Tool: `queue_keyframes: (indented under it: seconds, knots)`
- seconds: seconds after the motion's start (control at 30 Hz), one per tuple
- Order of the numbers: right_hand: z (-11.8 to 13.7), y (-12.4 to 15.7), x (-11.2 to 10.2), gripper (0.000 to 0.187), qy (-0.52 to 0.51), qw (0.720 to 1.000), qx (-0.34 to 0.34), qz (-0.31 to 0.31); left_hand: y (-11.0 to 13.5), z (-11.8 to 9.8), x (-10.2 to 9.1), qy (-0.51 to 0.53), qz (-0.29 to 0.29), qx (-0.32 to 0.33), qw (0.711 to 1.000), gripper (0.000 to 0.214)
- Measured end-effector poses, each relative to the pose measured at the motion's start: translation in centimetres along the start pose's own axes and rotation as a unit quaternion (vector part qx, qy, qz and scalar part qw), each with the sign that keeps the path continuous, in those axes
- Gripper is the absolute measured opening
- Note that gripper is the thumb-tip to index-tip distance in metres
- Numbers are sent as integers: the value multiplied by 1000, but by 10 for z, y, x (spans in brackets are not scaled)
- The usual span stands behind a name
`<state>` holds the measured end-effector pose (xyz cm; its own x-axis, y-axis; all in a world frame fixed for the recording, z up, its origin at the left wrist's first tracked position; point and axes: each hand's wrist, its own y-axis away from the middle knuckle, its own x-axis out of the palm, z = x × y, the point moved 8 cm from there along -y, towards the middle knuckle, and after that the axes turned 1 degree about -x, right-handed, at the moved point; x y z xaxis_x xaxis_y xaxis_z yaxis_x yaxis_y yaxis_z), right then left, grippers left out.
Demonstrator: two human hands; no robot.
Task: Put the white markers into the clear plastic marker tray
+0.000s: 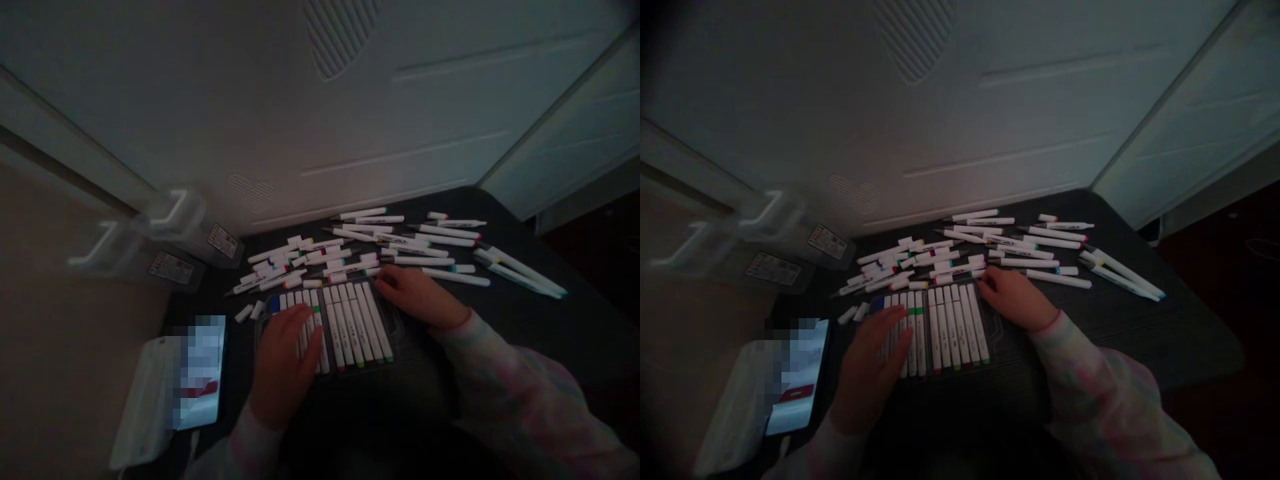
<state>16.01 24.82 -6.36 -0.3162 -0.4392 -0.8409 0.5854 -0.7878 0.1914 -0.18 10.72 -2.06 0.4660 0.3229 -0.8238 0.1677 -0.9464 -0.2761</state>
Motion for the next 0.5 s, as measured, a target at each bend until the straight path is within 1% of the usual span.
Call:
queue_keyframes:
  seconds: [0.03, 0.07, 0.1, 0.17, 0.2, 0.23, 0.3, 0.37, 0.43, 0.5]
  knots:
    - [0, 0, 0, 18, -7, 1000, 0, 3, 6, 19, -10, -4, -22, -69, 997, 29]
    - [1, 0, -1, 18, -12, 1000, -1, 4, 13, 38, -16, -7, -22, -137, 990, 31]
    - [1, 1, -2, 18, -16, 1000, -2, 3, 22, 54, -21, 2, -20, -190, 982, 33]
    - [2, 1, -4, 17, -21, 1000, -3, -4, 39, 79, -26, 36, -21, -276, 960, 40]
    - [2, 2, -5, 17, -24, 1000, -3, -7, 48, 89, -25, 70, -19, -319, 945, 45]
    - [2, 3, -7, 17, -28, 1000, -2, -10, 55, 95, -21, 114, -15, -357, 927, 49]
    - [2, 5, -6, 18, -38, 999, -5, -8, 65, 100, -13, 208, -15, -411, 888, 57]
    - [-1, 10, 0, 17, -107, 994, -3, 19, 68, 99, -7, 285, -31, -435, 853, 61]
    - [-7, 18, 9, 17, -227, 973, 18, 45, 70, 100, -4, 334, -50, -447, 828, 62]
    - [-15, 30, 16, 23, -336, 940, 42, 42, 72, 102, 0, 365, -47, -457, 810, 59]
